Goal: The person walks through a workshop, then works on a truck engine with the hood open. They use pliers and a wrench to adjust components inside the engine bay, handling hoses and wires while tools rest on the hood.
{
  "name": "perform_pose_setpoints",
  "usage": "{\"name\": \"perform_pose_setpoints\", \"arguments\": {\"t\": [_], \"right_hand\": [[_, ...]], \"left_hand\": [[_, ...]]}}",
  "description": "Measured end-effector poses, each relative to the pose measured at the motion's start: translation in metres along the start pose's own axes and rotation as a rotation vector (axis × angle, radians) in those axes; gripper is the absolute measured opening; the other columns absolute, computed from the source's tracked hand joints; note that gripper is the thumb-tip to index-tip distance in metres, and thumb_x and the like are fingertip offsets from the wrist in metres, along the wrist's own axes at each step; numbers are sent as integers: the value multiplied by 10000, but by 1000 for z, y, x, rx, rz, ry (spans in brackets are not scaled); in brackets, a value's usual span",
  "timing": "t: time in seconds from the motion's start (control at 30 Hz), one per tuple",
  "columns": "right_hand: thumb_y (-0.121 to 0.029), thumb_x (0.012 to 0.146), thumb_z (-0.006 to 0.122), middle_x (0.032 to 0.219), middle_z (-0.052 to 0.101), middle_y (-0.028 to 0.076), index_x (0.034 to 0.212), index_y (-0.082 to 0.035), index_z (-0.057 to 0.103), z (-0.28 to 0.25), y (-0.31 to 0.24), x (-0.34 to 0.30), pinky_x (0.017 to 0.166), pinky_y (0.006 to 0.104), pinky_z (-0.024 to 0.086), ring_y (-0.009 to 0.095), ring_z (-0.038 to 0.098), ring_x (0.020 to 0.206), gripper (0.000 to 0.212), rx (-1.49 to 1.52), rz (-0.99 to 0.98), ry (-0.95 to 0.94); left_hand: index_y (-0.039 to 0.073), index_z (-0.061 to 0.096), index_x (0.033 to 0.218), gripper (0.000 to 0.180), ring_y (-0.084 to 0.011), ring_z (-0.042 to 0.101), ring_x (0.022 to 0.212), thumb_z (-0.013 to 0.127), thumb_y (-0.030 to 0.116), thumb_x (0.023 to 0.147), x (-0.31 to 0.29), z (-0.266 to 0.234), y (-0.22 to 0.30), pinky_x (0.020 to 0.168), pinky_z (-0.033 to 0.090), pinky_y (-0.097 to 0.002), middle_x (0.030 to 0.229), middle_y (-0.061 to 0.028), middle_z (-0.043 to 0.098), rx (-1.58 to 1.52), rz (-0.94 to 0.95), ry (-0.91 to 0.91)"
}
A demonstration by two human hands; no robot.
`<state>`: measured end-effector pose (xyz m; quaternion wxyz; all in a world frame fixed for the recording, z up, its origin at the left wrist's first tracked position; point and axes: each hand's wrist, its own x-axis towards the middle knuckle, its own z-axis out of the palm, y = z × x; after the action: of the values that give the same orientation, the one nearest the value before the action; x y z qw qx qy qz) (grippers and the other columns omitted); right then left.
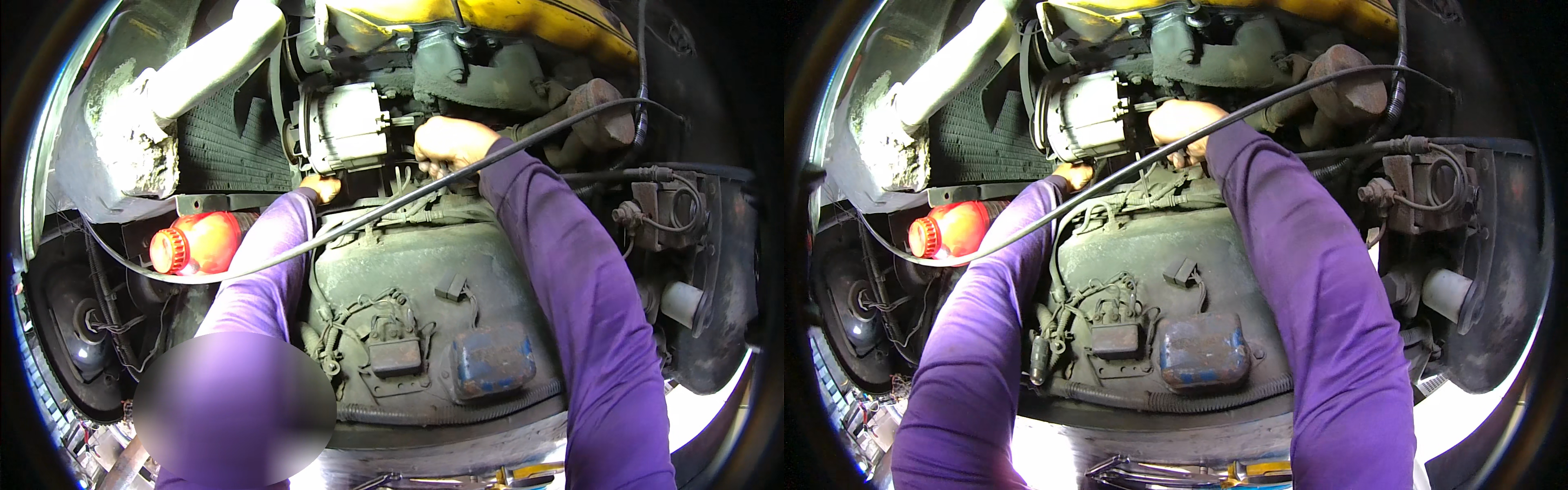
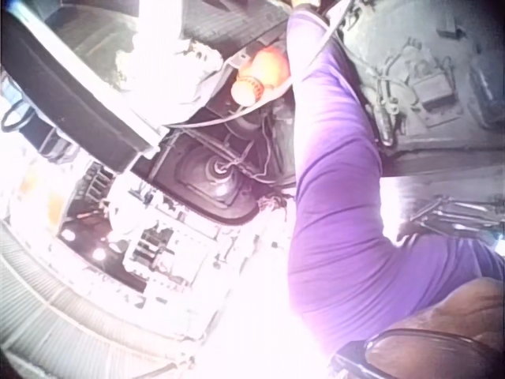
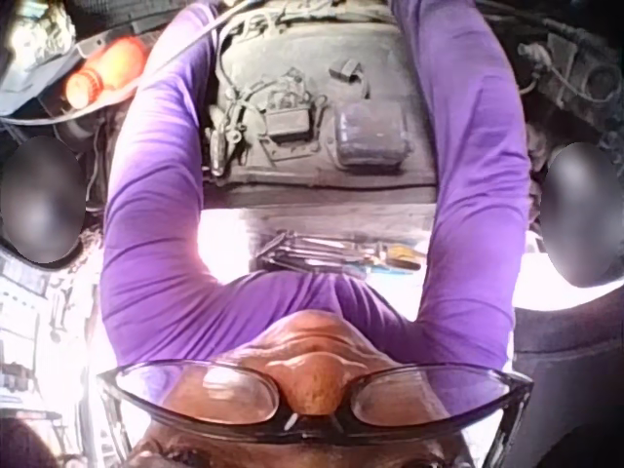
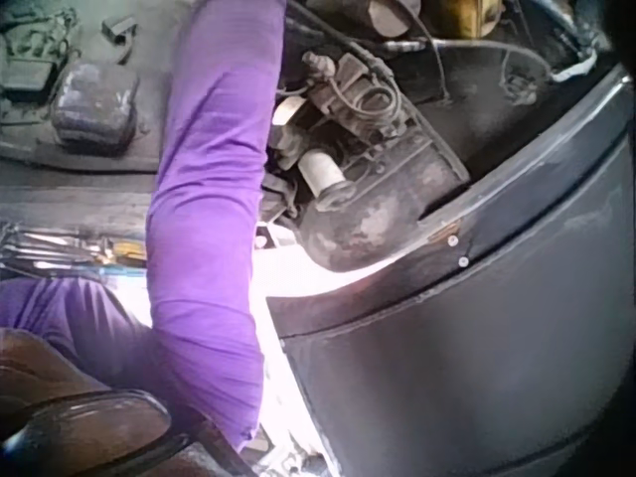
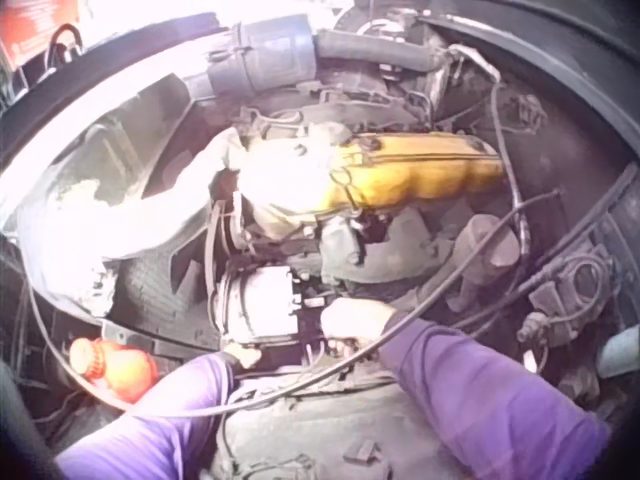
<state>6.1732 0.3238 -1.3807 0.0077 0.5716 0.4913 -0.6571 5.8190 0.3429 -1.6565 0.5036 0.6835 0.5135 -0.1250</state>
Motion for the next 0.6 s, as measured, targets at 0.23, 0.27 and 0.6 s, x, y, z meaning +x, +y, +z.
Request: {"name": "perform_pose_setpoints", "arguments": {"t": [0.23,0.27,0.6], "right_hand": [[-76,851,537,684,625,118,764,34,639,3,-1,-9,463,371,453,192,565,520,174,-170,-38,-5],[-74,848,540,679,623,114,761,31,637,3,0,-8,461,370,452,190,561,517,167,-88,17,11],[-48,873,526,676,576,81,766,6,593,13,9,12,408,308,421,146,498,494,137,-75,-175,10]], "left_hand": [[91,647,854,242,-201,637,760,612,327,890,26,0,-26,634,490,-361,825,-86,672,358,139,-174],[81,648,864,263,-212,650,781,607,339,886,30,4,-30,650,500,-365,846,-106,682,324,148,-117],[45,711,925,426,-224,652,766,630,456,851,12,-1,-11,671,512,-373,839,-106,719,322,68,-29]]}}
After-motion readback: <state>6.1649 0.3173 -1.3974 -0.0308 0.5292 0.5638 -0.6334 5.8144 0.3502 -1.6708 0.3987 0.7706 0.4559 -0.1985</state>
